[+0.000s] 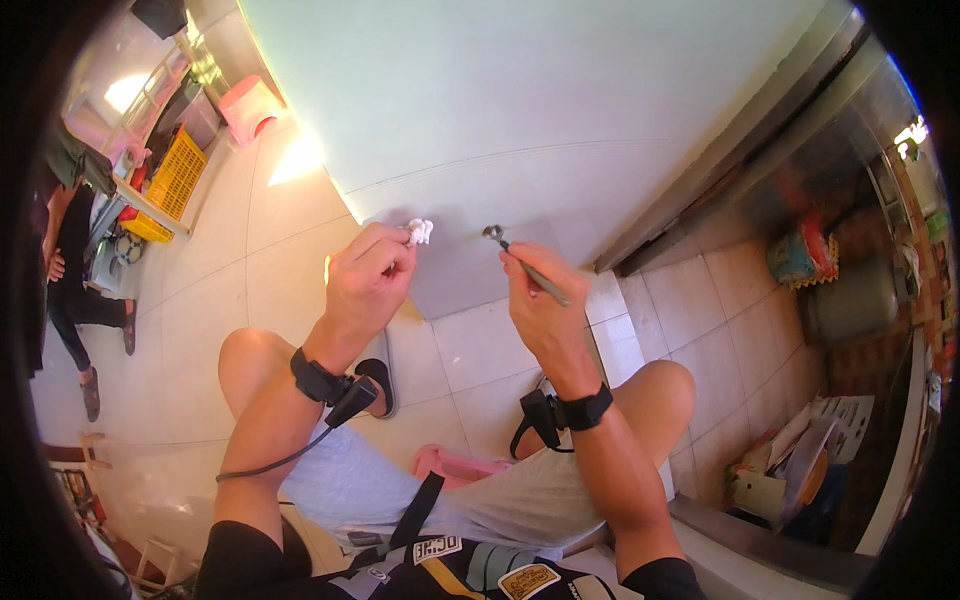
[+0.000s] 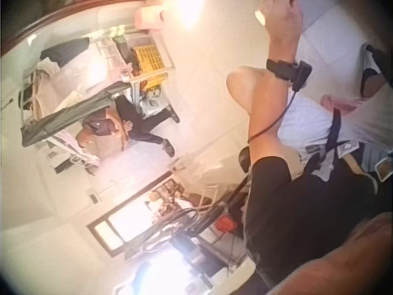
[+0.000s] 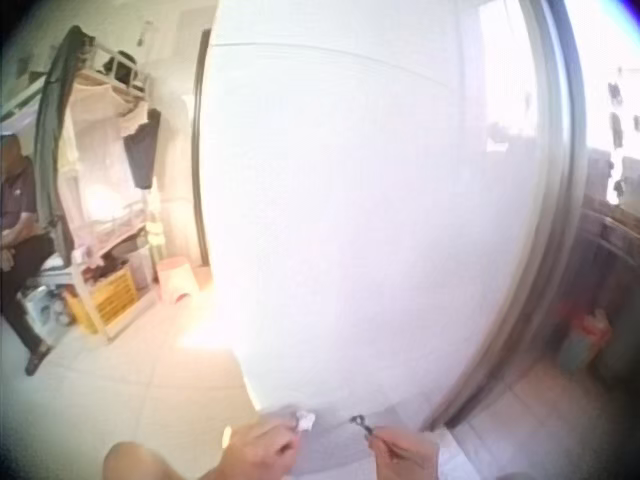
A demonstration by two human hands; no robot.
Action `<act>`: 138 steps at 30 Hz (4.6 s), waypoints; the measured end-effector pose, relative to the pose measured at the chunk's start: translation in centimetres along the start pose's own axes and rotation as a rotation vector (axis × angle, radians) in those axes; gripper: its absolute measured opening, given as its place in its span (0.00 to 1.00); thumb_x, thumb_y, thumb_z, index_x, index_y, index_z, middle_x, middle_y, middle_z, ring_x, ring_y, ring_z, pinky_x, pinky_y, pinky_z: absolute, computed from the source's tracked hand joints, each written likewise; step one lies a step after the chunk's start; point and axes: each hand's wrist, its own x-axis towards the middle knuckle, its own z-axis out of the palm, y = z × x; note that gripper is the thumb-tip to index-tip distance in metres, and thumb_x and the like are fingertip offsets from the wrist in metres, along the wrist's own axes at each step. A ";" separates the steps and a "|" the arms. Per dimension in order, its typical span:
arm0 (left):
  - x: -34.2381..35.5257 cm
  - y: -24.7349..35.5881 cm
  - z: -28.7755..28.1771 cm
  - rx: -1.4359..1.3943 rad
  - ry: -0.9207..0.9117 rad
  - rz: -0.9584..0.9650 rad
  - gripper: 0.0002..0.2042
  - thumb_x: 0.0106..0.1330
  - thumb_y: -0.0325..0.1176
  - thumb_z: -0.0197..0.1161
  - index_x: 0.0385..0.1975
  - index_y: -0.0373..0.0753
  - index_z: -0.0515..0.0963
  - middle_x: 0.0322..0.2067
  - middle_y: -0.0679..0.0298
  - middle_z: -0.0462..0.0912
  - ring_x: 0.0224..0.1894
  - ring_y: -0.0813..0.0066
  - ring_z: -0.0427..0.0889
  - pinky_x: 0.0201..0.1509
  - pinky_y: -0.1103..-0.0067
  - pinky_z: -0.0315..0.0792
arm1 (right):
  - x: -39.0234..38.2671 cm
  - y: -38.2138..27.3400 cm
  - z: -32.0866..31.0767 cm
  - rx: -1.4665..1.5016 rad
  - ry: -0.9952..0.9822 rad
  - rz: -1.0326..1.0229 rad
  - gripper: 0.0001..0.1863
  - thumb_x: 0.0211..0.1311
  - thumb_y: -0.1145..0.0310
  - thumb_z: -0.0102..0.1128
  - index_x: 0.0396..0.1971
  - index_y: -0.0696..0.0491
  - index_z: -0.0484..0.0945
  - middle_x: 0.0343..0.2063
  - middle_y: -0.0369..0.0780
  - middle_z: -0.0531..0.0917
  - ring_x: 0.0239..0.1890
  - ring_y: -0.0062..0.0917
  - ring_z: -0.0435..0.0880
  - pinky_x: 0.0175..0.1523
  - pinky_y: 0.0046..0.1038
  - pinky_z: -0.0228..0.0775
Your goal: Installing or adjusting a magnetic door stop or lock component on a door using a wrench.
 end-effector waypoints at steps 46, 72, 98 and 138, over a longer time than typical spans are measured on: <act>-1.9 -1.9 0.4 0.086 -0.156 -0.047 0.09 0.57 0.17 0.70 0.24 0.37 0.76 0.29 0.64 0.83 0.22 0.70 0.78 0.26 0.77 0.73 | -0.3 -3.4 2.4 -0.103 -0.133 -0.219 0.07 0.67 0.83 0.64 0.42 0.62 0.86 0.44 0.51 0.89 0.40 0.35 0.92 0.45 0.29 0.85; -1.0 -0.6 -1.9 -0.039 -0.354 -0.225 0.10 0.57 0.17 0.72 0.24 0.36 0.75 0.26 0.64 0.80 0.21 0.78 0.76 0.25 0.80 0.69 | -2.0 -3.1 1.9 -0.038 -0.300 -0.349 0.21 0.61 0.84 0.62 0.55 0.59 0.82 0.56 0.50 0.84 0.42 0.36 0.88 0.45 0.29 0.81; 1.6 -0.2 -6.0 -0.037 -0.100 -0.071 0.15 0.53 0.12 0.73 0.19 0.37 0.73 0.28 0.61 0.83 0.20 0.83 0.77 0.20 0.85 0.70 | -3.4 -3.8 3.6 0.049 -0.466 -0.276 0.22 0.68 0.83 0.57 0.61 0.56 0.76 0.63 0.51 0.79 0.45 0.43 0.88 0.47 0.35 0.82; 2.1 -1.1 -5.6 -0.025 -0.063 0.027 0.18 0.53 0.13 0.72 0.17 0.40 0.68 0.26 0.63 0.82 0.17 0.84 0.72 0.19 0.84 0.64 | -5.5 2.2 5.5 -0.171 -0.625 -0.096 0.21 0.67 0.81 0.60 0.59 0.58 0.74 0.63 0.52 0.79 0.41 0.49 0.88 0.45 0.40 0.83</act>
